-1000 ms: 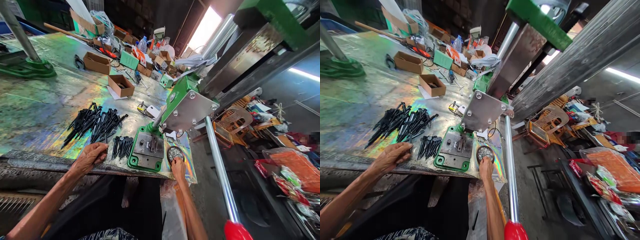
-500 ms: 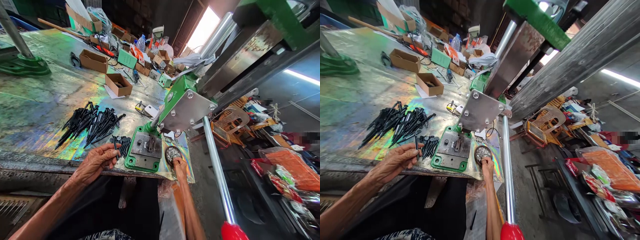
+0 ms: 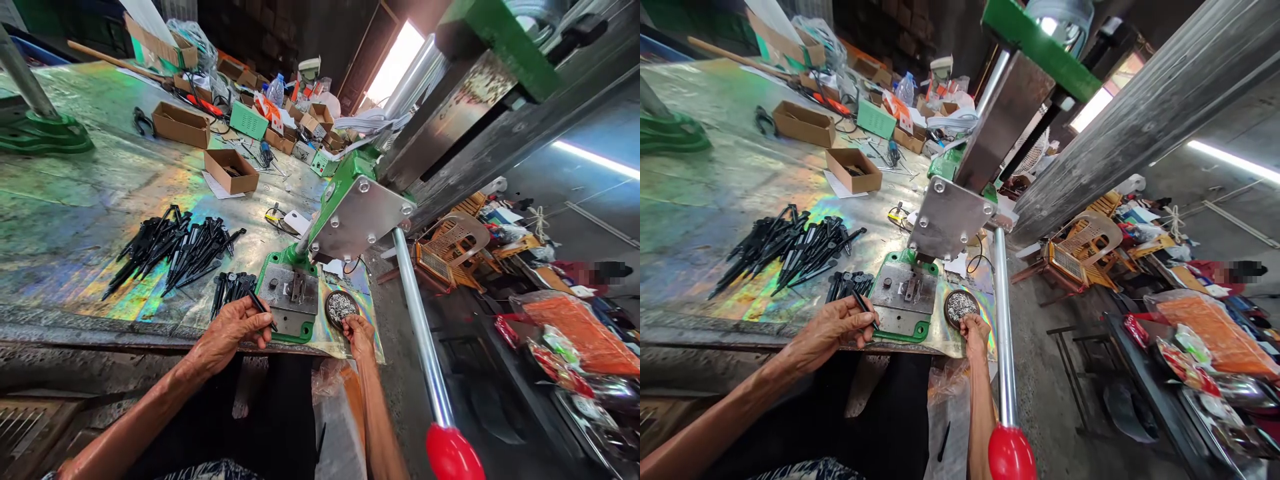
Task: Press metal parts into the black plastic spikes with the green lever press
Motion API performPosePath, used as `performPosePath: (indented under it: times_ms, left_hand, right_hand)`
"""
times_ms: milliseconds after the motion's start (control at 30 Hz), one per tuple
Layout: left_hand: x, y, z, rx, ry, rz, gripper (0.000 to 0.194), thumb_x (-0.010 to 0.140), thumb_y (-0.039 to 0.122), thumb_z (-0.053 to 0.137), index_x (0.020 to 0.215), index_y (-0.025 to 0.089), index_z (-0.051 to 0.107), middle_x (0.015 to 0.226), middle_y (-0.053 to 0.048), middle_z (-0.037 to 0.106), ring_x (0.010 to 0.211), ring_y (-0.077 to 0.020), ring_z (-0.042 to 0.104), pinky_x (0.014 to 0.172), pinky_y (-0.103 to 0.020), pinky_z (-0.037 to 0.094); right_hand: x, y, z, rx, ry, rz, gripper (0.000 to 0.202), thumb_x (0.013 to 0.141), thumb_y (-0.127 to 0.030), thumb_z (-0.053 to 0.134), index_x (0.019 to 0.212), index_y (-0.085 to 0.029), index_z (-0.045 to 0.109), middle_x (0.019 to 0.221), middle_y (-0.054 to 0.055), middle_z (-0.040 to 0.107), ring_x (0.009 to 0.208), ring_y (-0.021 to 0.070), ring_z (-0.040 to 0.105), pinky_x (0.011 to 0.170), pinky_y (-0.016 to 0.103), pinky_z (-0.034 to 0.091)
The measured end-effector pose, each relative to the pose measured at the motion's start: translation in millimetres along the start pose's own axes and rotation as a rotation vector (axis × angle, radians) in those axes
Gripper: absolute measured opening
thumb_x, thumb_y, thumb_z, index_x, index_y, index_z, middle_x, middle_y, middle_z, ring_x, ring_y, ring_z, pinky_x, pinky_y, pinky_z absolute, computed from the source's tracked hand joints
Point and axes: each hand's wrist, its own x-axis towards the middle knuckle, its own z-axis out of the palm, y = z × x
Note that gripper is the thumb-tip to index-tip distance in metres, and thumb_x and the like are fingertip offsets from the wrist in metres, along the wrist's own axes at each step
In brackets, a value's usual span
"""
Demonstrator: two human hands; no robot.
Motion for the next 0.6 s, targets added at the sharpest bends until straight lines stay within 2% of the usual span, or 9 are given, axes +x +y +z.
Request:
performPosePath:
  times_ms: [100, 233, 433, 533, 600]
  left_hand:
    - [1, -1, 10.8, -0.028, 0.001, 0.015, 0.036, 0.064, 0.039, 0.077, 0.079, 0.014, 0.055, 0.056, 0.000, 0.062, 0.047, -0.0100, 0.055, 0.048, -0.021, 0.046]
    - [4, -3, 24.9, -0.131, 0.012, 0.029, 0.038, 0.060, 0.037, 0.080, 0.079, 0.013, 0.057, 0.056, 0.000, 0.061, 0.048, -0.0114, 0.057, 0.047, -0.022, 0.048]
    - [3, -8, 31.9, -0.343, 0.008, 0.020, 0.035, 0.059, 0.032, 0.082, 0.075, 0.012, 0.057, 0.068, -0.002, 0.064, 0.051, -0.0104, 0.058, 0.046, -0.021, 0.049]
    - [0, -9, 29.8, -0.416, -0.011, 0.023, 0.036, 0.059, 0.031, 0.083, 0.075, 0.012, 0.057, 0.066, -0.001, 0.064, 0.051, -0.0094, 0.058, 0.047, -0.018, 0.049]
    - [-2, -10, 27.3, -0.443, -0.037, 0.020, 0.036, 0.061, 0.031, 0.082, 0.077, 0.012, 0.056, 0.061, -0.001, 0.063, 0.049, -0.0089, 0.058, 0.047, -0.017, 0.049]
  right_hand:
    - [-16, -13, 12, 0.065, -0.004, -0.028, 0.018, 0.084, -0.023, 0.063, 0.071, -0.014, 0.055, 0.059, -0.006, 0.052, 0.046, 0.0063, 0.045, 0.042, 0.018, 0.036]
    - [-58, -38, 42, 0.171, -0.125, -0.041, 0.017, 0.065, -0.024, 0.075, 0.073, -0.015, 0.063, 0.053, -0.005, 0.052, 0.047, 0.0069, 0.043, 0.044, 0.019, 0.032]
    - [-120, -70, 92, 0.262, -0.350, -0.006, 0.015, 0.062, -0.025, 0.072, 0.074, -0.015, 0.069, 0.056, -0.001, 0.055, 0.044, 0.0073, 0.039, 0.043, 0.022, 0.027]
    - [-133, -76, 107, 0.278, -0.398, -0.011, 0.015, 0.063, -0.025, 0.070, 0.074, -0.015, 0.069, 0.054, -0.001, 0.054, 0.044, 0.0076, 0.039, 0.043, 0.022, 0.025]
    - [-137, -78, 113, 0.283, -0.412, -0.011, 0.017, 0.062, -0.023, 0.070, 0.077, -0.016, 0.069, 0.059, -0.001, 0.056, 0.043, 0.0067, 0.040, 0.043, 0.022, 0.025]
